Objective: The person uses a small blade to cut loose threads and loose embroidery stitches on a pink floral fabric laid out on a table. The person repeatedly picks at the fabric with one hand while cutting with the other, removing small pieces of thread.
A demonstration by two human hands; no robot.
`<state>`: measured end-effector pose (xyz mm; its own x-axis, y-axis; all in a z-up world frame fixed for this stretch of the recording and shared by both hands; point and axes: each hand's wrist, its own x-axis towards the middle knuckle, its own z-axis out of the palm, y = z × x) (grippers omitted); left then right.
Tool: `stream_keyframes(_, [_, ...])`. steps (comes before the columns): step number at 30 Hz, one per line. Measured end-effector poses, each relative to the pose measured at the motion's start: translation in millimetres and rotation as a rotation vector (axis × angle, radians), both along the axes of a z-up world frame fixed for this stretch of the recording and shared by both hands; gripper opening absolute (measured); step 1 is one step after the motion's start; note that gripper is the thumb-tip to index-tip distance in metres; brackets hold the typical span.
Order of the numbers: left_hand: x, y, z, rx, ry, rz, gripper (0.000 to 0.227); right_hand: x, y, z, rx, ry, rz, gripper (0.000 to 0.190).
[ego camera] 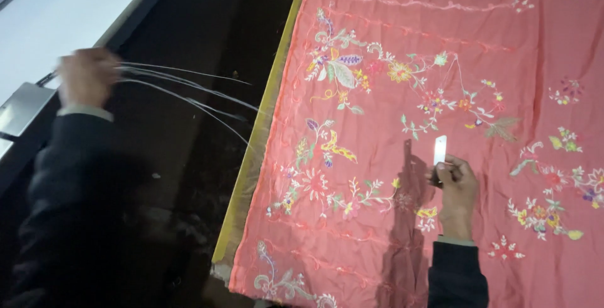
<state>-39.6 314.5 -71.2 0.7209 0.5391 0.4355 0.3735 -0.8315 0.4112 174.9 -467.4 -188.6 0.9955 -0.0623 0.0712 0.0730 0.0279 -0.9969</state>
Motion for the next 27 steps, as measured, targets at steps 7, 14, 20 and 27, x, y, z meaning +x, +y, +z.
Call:
stream_keyframes(7, [-127.8,-14.5,1.5,0.076,0.237,0.272,0.099,-19.9,-50.8,0.5,-0.015,-0.003,-0.039,0.019])
stream_keyframes(14, [-135.0,-115.5,18.9,0.171,0.037,0.229,0.078,-28.3,-47.5,-2.1,-0.027,0.044,0.003,0.015])
stream_keyframes(20, [-78.8,-234.2,40.5,0.016,0.377,0.283,0.071,-40.4,-27.4,-2.7,0.034,0.056,0.034,0.014])
stream_keyframes(27, [9.2,-341.0,-137.7,-0.022,0.112,0.015,0.011,-44.9,-19.2,-29.5,-0.046,0.022,0.12,0.025])
